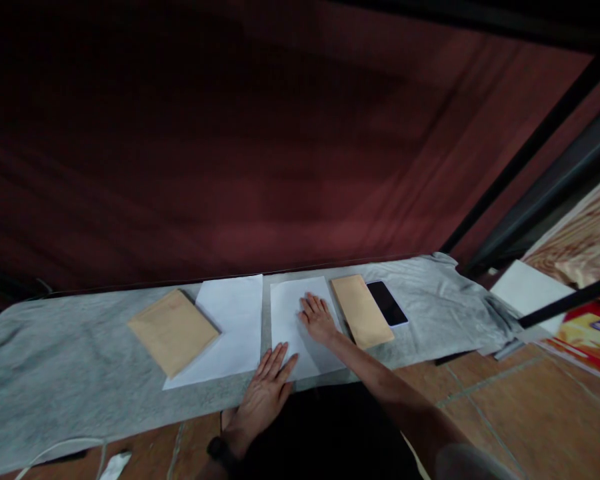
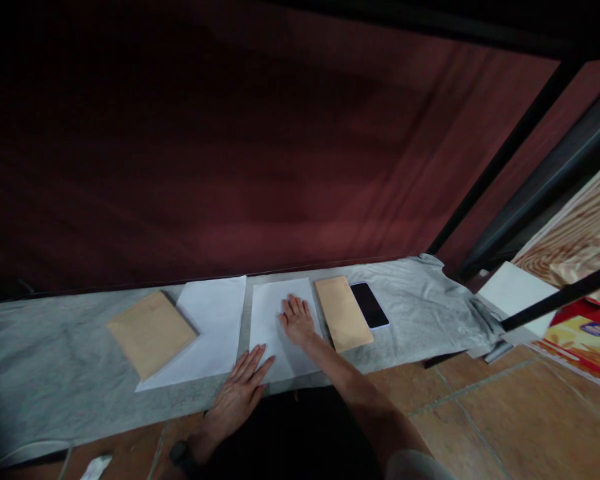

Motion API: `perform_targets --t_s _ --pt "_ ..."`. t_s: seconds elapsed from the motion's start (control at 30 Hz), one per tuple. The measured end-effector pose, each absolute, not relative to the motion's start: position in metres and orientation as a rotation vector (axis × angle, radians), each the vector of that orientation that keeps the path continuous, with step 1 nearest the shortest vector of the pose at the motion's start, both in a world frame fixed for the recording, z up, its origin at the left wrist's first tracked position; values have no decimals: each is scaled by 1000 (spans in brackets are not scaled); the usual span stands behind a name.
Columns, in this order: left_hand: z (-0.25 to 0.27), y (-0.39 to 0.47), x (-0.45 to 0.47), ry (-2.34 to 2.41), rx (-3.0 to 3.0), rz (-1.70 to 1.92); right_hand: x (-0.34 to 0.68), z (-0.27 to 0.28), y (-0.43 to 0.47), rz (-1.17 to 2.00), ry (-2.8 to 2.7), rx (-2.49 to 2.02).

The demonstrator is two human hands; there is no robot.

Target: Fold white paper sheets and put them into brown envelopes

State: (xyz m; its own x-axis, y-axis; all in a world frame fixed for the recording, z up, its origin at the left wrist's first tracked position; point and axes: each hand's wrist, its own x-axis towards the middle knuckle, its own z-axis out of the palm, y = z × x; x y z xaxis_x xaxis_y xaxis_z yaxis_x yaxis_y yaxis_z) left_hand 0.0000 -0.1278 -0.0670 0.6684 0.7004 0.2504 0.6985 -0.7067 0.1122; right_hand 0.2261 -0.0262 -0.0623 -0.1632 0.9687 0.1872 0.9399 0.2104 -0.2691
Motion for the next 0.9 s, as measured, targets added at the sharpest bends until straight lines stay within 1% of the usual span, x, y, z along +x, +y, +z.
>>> perform_targets --t_s 0.17,0.3,0.47,0.57,0.77,0.9 --pt "-67 -129 2 1207 2860 411 246 -74 -129 122 -2405 -1367" --pt "-66 -130 2 1207 2850 397 276 -69 -171 114 -2461 -1333" --pt "-58 -134 3 1212 2868 366 288 -71 -176 33 -2440 -1443" --pt "-49 -129 20 1190 2829 375 285 -75 -176 -7 -2417 -1447" --pt "-48 -79 77 1304 2692 403 284 -75 -179 -33 -2397 -1413" --pt "-57 -51 75 1455 2614 360 287 -73 -179 -24 -2401 -1389"
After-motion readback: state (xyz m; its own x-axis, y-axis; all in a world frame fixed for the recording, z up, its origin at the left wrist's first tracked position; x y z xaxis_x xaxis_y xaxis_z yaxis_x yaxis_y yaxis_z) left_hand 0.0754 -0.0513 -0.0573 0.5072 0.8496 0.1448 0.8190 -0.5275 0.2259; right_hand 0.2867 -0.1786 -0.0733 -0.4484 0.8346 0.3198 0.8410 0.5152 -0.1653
